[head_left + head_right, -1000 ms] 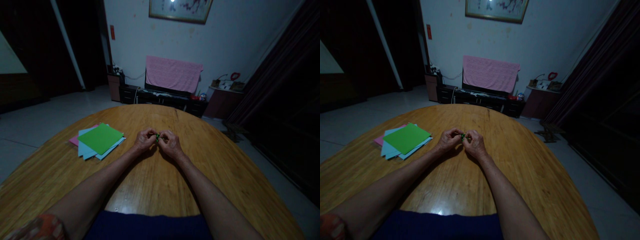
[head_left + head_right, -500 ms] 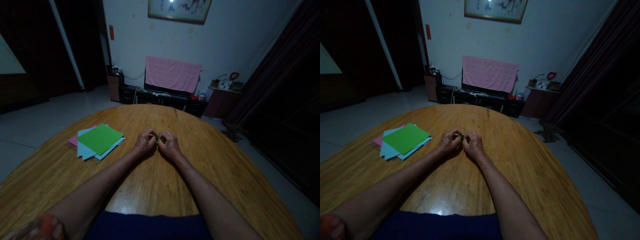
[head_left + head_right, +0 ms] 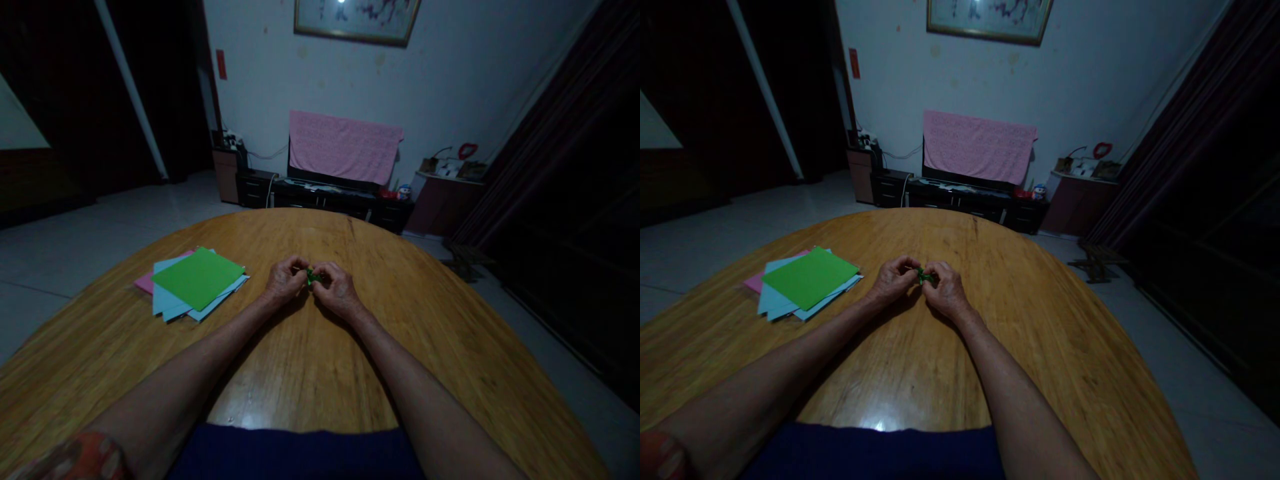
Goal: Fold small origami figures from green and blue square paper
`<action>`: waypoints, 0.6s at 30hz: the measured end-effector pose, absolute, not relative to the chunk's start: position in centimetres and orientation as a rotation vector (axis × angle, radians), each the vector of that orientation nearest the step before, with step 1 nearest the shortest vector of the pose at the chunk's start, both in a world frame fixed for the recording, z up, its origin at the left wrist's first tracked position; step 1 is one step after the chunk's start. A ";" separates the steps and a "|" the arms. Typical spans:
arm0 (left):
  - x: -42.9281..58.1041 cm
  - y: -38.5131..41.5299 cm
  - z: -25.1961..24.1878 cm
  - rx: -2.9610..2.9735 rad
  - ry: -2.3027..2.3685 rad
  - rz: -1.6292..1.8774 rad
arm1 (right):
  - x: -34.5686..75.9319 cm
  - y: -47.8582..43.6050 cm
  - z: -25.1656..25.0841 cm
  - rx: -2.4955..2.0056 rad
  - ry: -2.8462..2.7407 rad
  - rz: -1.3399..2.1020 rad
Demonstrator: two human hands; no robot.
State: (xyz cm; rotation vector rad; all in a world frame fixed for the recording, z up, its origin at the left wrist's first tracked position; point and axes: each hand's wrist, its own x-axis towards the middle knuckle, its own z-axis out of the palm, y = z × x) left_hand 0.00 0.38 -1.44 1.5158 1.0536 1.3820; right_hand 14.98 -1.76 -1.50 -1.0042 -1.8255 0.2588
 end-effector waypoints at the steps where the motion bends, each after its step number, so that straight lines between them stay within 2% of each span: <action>1: 0.0 0.3 -1.3 1.539 1.042 1.381 | 15.0 -1.7 -1.6 -1.004 -1.813 0.276; 11: -0.2 0.2 -1.8 1.791 0.881 1.345 | 15.5 -0.9 -2.6 -1.076 -1.595 0.690; 18: -0.4 0.2 -1.7 1.689 0.893 1.339 | 15.5 -1.2 -2.6 -1.032 -1.542 0.847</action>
